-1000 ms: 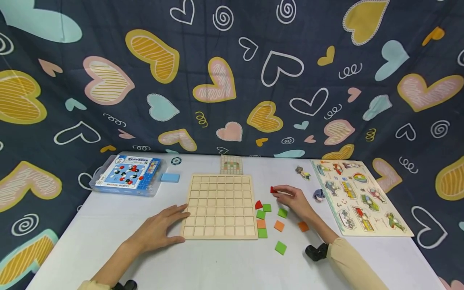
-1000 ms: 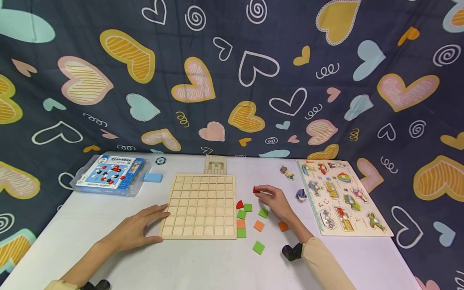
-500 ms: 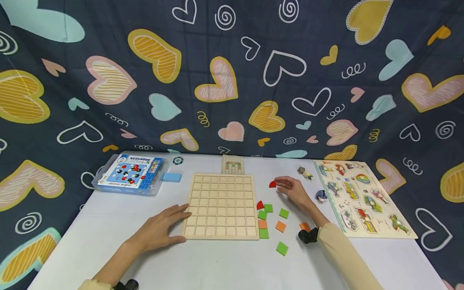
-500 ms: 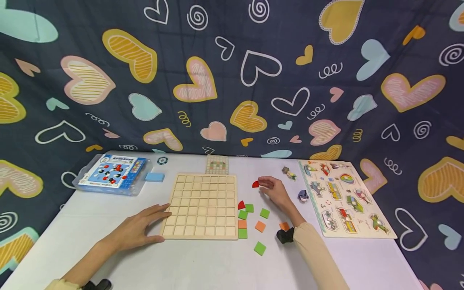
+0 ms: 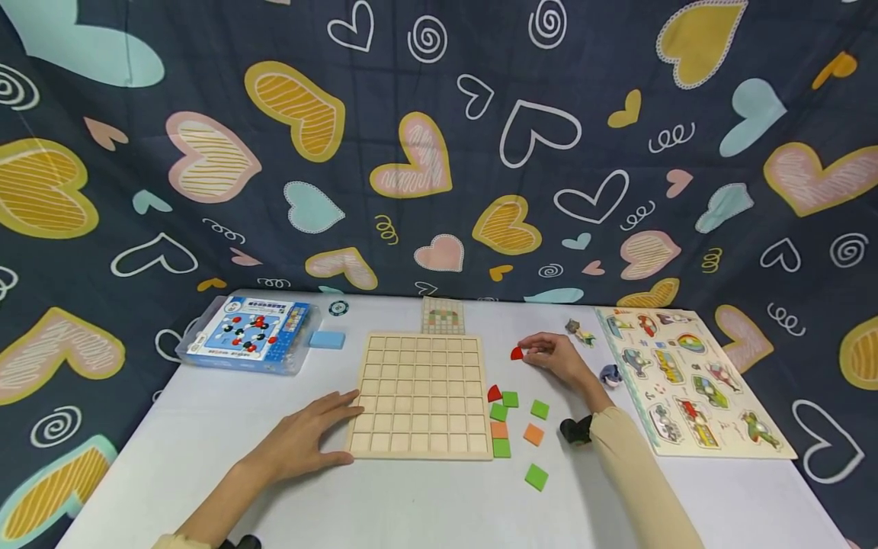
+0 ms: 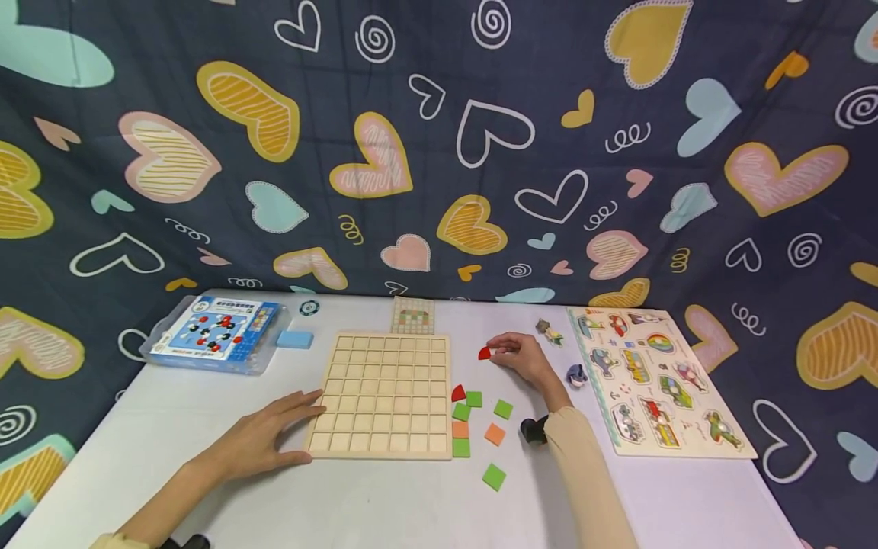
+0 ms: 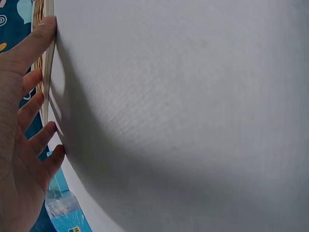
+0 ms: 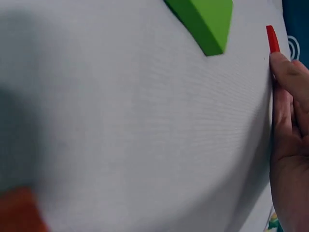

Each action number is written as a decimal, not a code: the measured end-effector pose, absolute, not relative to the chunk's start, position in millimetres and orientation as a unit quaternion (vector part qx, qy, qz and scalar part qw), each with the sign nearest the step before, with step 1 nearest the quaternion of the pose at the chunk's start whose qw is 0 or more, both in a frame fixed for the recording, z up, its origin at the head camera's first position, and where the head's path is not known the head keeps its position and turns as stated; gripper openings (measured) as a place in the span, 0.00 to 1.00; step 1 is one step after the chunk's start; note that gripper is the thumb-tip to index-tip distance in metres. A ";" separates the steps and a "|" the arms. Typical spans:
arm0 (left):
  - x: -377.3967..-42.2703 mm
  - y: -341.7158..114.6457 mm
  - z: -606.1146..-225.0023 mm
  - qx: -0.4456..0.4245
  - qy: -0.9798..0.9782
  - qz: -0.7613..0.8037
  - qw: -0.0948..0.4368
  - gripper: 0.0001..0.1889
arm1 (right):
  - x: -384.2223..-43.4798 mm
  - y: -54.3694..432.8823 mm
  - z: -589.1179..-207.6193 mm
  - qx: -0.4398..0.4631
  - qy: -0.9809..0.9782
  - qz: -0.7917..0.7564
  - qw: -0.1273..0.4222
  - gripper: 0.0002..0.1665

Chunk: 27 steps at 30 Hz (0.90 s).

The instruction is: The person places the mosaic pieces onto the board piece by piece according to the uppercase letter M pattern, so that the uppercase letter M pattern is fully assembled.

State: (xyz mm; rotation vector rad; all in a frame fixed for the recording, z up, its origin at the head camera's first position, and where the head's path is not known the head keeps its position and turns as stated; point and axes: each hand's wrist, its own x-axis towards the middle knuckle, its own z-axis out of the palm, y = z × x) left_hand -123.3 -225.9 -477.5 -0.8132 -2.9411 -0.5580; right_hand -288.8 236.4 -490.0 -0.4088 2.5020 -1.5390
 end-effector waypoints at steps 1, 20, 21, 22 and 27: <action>-123.1 -226.0 -477.8 -0.262 -0.948 -0.181 0.019 0.37 | -289.0 236.4 -489.6 -0.136 0.839 -0.518 0.091 0.17; -120.4 -226.0 -478.8 -0.257 -0.948 -0.185 0.023 0.37 | -270.9 223.8 -469.8 -0.126 0.814 -0.559 0.092 0.18; -120.5 -225.9 -478.6 -0.257 -0.948 -0.186 0.021 0.37 | -267.8 220.6 -467.1 -0.126 0.811 -0.564 0.091 0.18; -120.7 -225.6 -478.4 -0.255 -0.948 -0.187 0.019 0.37 | -265.3 217.5 -465.5 -0.125 0.810 -0.566 0.090 0.18; -121.9 -225.0 -477.6 -0.253 -0.949 -0.188 0.014 0.37 | -266.7 206.1 -482.8 -0.129 0.798 -0.584 0.078 0.18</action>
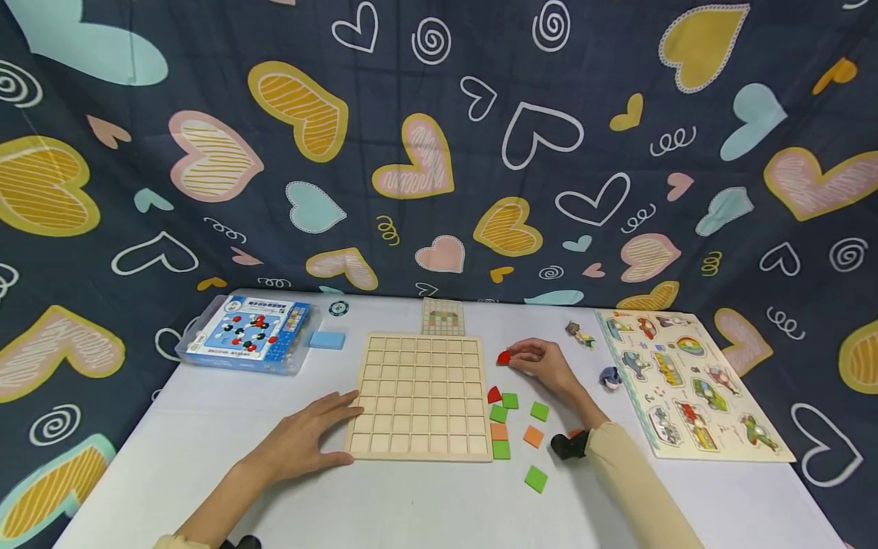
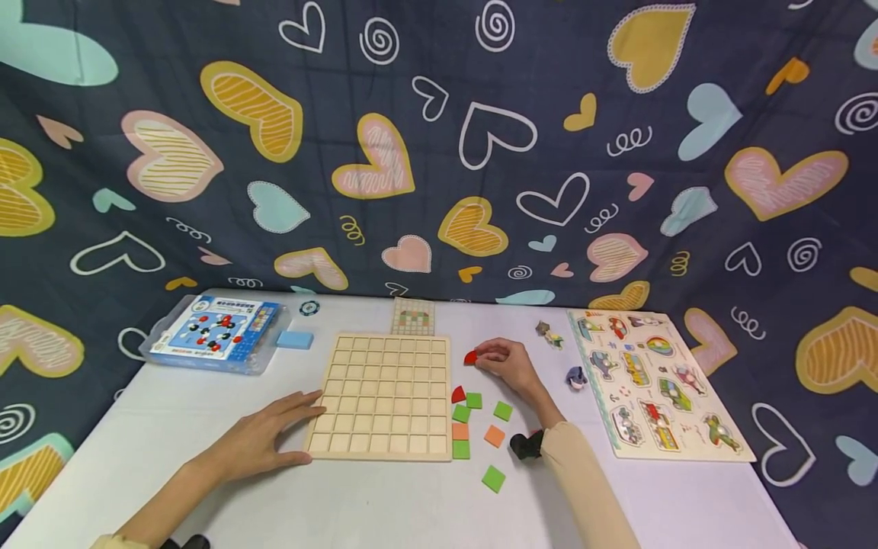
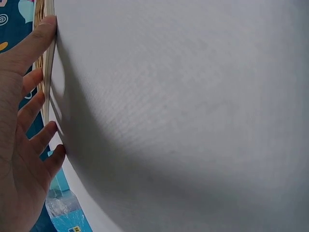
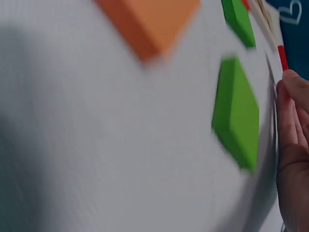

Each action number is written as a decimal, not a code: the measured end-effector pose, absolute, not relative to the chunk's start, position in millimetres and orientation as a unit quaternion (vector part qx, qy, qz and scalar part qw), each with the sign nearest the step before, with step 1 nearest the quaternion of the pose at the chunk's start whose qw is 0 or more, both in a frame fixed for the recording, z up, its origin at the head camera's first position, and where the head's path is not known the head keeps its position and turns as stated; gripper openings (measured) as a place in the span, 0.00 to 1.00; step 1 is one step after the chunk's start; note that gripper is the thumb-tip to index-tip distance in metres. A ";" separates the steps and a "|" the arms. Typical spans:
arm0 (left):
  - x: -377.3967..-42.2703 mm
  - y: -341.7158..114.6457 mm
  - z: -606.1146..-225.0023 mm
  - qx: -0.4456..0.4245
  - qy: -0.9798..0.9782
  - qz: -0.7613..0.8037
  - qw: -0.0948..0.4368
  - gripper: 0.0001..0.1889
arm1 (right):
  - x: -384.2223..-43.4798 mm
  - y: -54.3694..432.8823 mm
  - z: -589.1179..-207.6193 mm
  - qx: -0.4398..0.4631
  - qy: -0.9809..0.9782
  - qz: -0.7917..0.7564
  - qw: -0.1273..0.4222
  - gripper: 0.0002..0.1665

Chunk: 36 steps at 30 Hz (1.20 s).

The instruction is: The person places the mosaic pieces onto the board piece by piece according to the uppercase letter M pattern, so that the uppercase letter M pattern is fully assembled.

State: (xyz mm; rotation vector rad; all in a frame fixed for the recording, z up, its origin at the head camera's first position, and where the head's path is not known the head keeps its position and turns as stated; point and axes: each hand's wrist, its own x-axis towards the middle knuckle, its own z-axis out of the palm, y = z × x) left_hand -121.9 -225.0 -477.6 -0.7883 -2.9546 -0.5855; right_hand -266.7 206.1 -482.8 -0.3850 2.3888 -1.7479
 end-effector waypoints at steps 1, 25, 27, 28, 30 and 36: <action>-122.0 -225.0 -477.5 -0.253 -0.949 -0.188 0.014 0.37 | -268.0 203.6 -486.6 -0.130 0.795 -0.587 0.080 0.19; -120.1 -225.9 -476.8 -0.248 -0.950 -0.188 0.009 0.36 | -260.5 115.7 -490.2 -0.188 0.740 -0.636 0.108 0.17; -119.9 -225.9 -476.5 -0.249 -0.950 -0.187 0.009 0.36 | -259.9 109.6 -490.3 -0.193 0.739 -0.636 0.110 0.17; -119.7 -226.0 -476.3 -0.250 -0.950 -0.187 0.010 0.36 | -259.5 106.6 -490.0 -0.195 0.738 -0.636 0.110 0.17; -119.7 -226.0 -476.1 -0.251 -0.950 -0.187 0.008 0.36 | -258.8 100.9 -490.3 -0.199 0.736 -0.638 0.110 0.17; -120.7 -224.9 -476.3 -0.253 -0.949 -0.191 0.003 0.36 | -251.2 84.8 -486.9 -0.215 0.721 -0.649 0.112 0.16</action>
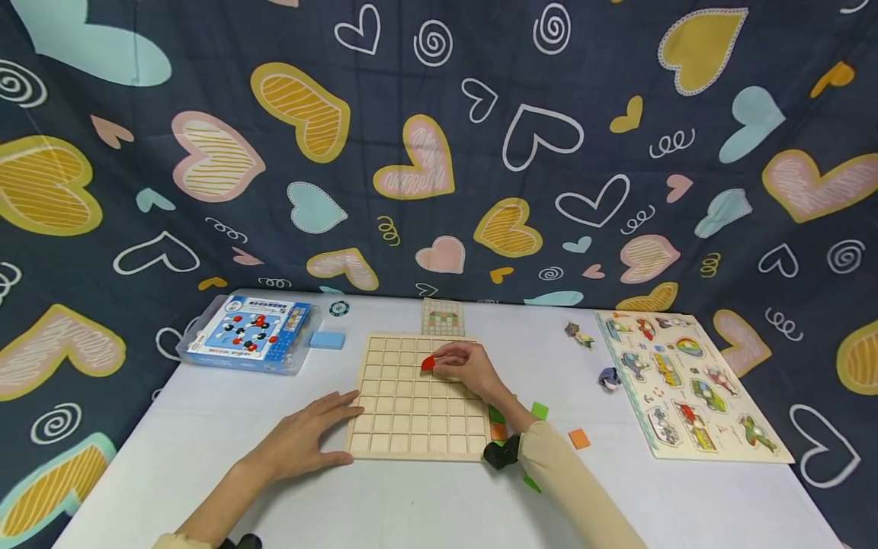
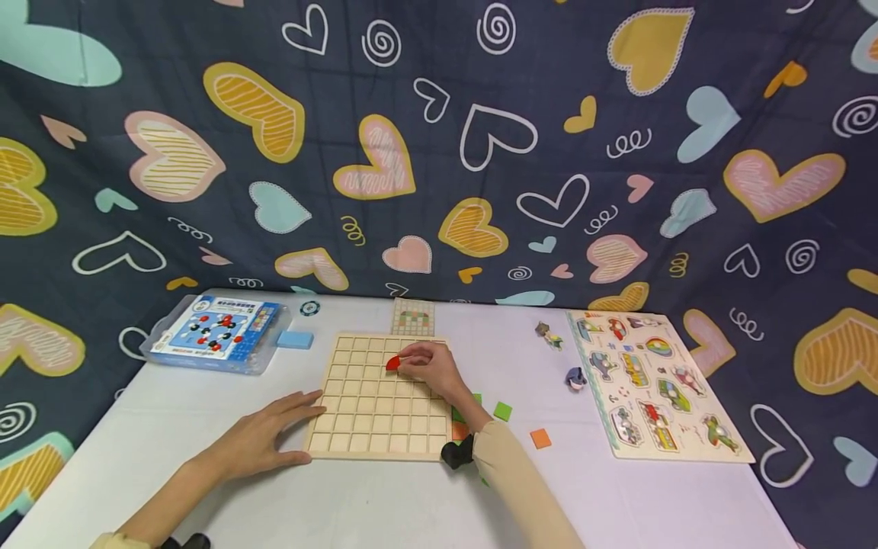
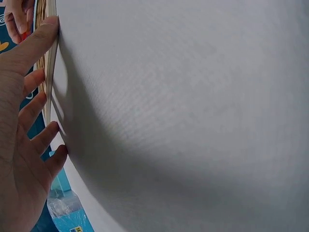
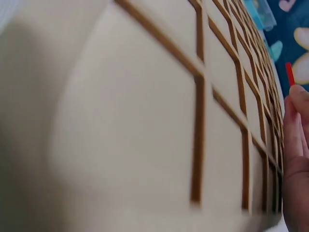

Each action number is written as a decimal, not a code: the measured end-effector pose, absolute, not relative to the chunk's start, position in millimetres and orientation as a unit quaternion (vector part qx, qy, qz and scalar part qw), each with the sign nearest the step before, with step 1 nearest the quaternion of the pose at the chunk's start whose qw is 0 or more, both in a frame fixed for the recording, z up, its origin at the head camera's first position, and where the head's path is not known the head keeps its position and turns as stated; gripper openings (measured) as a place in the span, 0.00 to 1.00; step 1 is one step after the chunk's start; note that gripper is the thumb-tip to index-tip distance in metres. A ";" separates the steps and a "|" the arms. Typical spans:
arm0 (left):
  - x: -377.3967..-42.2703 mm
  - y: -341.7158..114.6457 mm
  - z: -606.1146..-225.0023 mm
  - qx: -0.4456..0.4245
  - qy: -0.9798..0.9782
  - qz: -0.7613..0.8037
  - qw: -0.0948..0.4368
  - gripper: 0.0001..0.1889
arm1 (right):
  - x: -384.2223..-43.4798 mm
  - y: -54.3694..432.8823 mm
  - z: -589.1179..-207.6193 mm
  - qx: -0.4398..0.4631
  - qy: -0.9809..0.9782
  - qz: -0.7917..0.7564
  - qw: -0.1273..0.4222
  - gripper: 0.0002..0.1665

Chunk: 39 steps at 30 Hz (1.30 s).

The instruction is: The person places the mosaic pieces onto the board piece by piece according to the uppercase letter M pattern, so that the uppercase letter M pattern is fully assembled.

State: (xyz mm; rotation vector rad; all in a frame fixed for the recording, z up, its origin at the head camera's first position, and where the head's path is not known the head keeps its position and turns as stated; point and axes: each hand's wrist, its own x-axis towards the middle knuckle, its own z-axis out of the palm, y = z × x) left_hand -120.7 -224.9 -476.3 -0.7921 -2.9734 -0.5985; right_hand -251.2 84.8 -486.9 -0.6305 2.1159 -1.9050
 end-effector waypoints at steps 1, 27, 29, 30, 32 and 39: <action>-120.9 -224.9 -476.1 -0.252 -0.948 -0.192 0.001 0.37 | -249.0 81.7 -484.5 -0.218 0.719 -0.650 0.113 0.16; -121.2 -226.0 -472.4 -0.250 -0.948 -0.198 -0.016 0.37 | -243.9 18.0 -491.0 -0.235 0.789 -0.566 0.029 0.10; -121.3 -226.1 -472.1 -0.251 -0.948 -0.197 -0.014 0.37 | -243.8 17.0 -489.6 -0.236 0.792 -0.562 0.032 0.10; -121.5 -226.1 -472.2 -0.250 -0.948 -0.197 -0.015 0.37 | -243.9 16.7 -489.7 -0.237 0.792 -0.561 0.033 0.10; -121.7 -226.5 -472.6 -0.249 -0.948 -0.198 -0.018 0.37 | -243.8 16.2 -488.4 -0.237 0.798 -0.553 0.035 0.09; -122.0 -227.3 -474.4 -0.243 -0.950 -0.194 -0.027 0.37 | -243.5 19.9 -487.4 -0.241 0.785 -0.569 0.042 0.10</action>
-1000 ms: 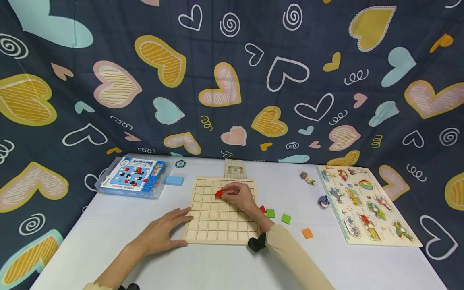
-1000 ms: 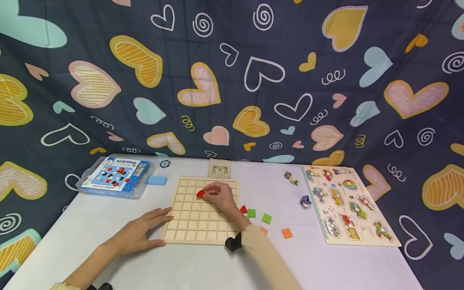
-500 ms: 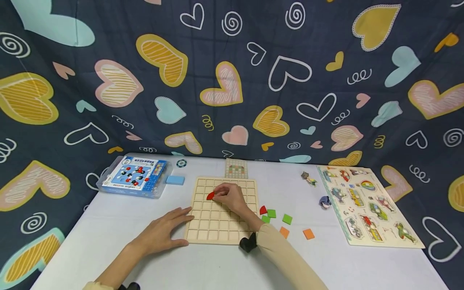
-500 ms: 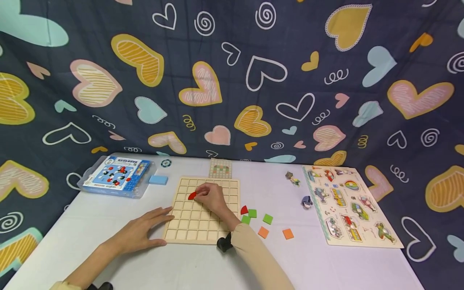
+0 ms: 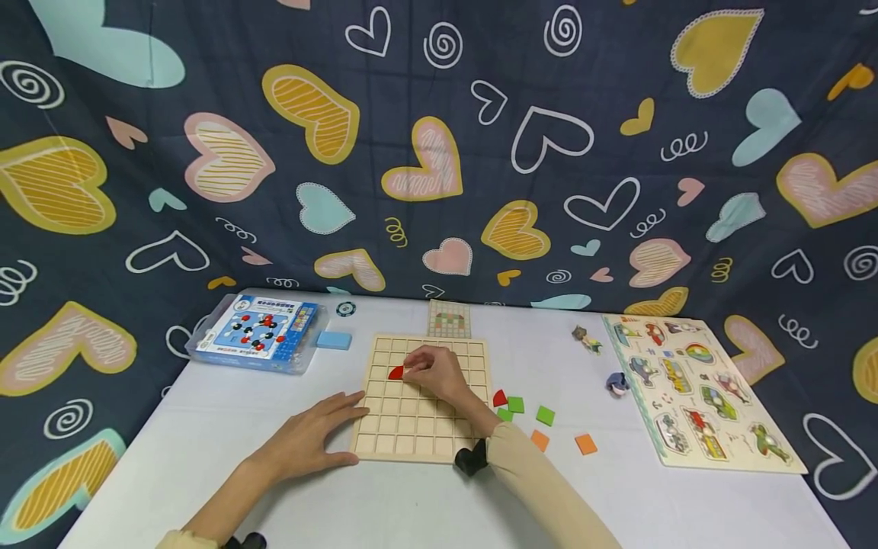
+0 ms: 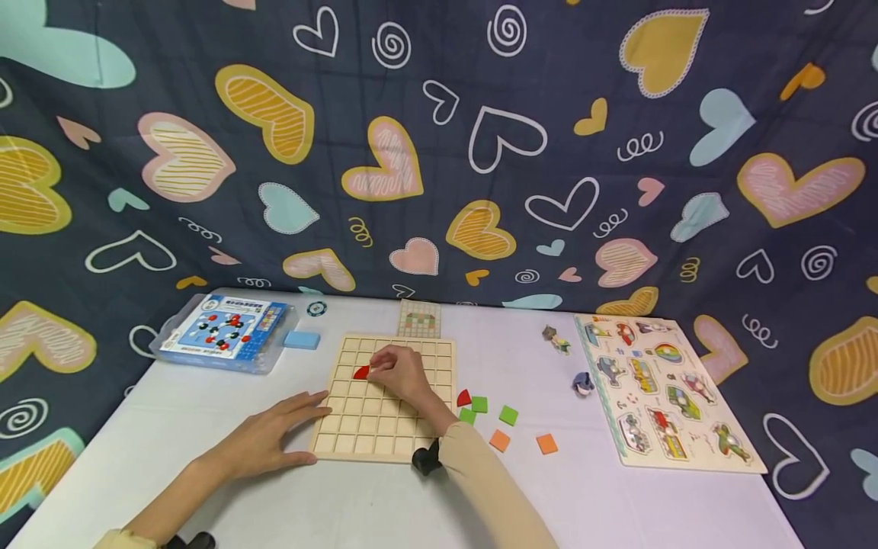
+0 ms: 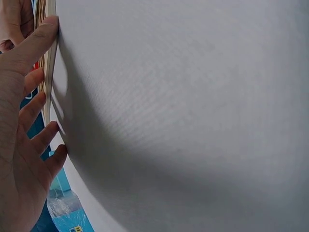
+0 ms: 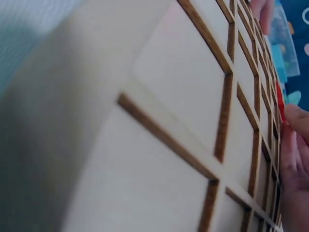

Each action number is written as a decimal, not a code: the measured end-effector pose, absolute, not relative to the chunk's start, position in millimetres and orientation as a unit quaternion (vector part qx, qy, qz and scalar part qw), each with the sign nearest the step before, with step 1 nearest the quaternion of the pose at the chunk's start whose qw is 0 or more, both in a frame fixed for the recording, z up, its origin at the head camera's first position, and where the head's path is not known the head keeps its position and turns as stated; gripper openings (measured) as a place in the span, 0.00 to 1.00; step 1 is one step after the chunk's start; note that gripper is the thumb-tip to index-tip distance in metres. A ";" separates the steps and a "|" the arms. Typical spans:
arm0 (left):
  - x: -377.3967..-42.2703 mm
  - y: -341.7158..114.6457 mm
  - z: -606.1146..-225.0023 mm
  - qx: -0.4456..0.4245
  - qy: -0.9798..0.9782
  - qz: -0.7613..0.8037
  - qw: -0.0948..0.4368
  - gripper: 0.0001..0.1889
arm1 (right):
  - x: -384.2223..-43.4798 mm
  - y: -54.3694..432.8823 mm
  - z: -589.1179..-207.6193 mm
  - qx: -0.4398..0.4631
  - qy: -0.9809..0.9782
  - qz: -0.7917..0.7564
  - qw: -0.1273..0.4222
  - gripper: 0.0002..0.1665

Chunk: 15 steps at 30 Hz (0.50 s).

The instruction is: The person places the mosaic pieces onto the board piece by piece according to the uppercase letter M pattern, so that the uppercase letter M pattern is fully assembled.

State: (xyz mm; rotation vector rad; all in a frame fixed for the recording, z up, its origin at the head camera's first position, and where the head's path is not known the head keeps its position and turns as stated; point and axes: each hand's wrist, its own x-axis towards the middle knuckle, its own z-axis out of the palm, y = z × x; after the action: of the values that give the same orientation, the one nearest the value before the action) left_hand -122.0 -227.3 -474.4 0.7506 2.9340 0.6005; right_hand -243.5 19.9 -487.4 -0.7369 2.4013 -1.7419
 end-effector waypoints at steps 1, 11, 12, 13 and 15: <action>-122.0 -227.2 -474.2 0.243 0.950 0.193 0.027 0.37 | -242.9 20.5 -486.7 -0.243 0.777 -0.578 0.043 0.11; -121.3 -225.9 -472.4 0.242 0.950 0.195 0.030 0.37 | -231.6 15.8 -465.5 -0.273 0.721 -0.631 0.081 0.17; -121.3 -225.8 -472.3 0.243 0.950 0.195 0.030 0.37 | -232.1 14.3 -466.8 -0.272 0.723 -0.630 0.078 0.16; -121.3 -225.7 -472.4 0.243 0.950 0.196 0.031 0.37 | -233.3 12.7 -469.3 -0.271 0.726 -0.628 0.074 0.16; -121.4 -225.8 -472.3 0.243 0.950 0.195 0.030 0.37 | -236.6 10.6 -475.6 -0.266 0.735 -0.620 0.067 0.16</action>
State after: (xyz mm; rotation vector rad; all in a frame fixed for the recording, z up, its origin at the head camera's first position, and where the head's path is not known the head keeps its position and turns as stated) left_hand -121.4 -225.8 -472.3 0.7487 2.9269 0.6025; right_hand -236.6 10.6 -475.6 -0.8011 2.2154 -1.8693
